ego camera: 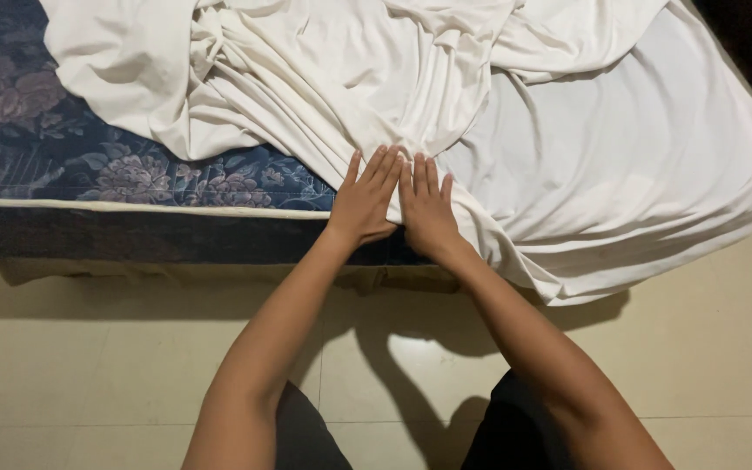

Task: The person smooths a white fitted sheet over a blue patterned mattress. They pull the elasticized edges of the sheet over the corners and sides of the mattress, tucking and adjusting the fabric to fit snugly.

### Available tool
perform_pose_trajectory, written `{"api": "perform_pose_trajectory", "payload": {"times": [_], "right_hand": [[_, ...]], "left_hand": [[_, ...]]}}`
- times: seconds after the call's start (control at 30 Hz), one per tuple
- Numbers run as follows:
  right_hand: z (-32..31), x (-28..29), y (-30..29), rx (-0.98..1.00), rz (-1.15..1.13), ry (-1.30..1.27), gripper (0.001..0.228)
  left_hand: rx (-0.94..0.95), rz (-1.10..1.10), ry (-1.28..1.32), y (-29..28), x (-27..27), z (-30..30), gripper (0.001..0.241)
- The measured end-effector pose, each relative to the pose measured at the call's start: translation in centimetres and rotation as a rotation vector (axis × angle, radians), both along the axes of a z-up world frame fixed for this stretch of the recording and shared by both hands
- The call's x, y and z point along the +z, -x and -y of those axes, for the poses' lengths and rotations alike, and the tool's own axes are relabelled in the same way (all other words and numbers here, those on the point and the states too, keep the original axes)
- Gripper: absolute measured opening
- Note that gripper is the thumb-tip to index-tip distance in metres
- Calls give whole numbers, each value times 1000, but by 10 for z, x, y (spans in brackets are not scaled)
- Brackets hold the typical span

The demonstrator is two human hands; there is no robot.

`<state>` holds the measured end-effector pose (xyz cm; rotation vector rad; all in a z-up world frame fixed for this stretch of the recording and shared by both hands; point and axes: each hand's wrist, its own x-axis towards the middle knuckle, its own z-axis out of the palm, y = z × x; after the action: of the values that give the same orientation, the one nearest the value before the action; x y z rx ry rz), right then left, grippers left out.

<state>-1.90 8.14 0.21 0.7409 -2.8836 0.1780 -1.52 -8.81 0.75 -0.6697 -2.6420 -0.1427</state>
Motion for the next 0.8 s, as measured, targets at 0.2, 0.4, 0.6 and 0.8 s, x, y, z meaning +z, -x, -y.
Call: {"api": "perform_pose_trajectory", "payload": {"times": [0.2,0.4,0.6,0.8], "right_hand": [[-11,-18,-15,107,-75,84,84],[-1,6,-35,92,-13,12,92],[42,41,-23,2,68,35,109],[56,9,-6,38,41,35,103]], "left_hand": [[41,-25,95,-20,-1,-2,110],[-87,179,97,-11,15,33,119],[-8,70,235,10,41,71,126],[-122,70,133,20,1,82,114]]}}
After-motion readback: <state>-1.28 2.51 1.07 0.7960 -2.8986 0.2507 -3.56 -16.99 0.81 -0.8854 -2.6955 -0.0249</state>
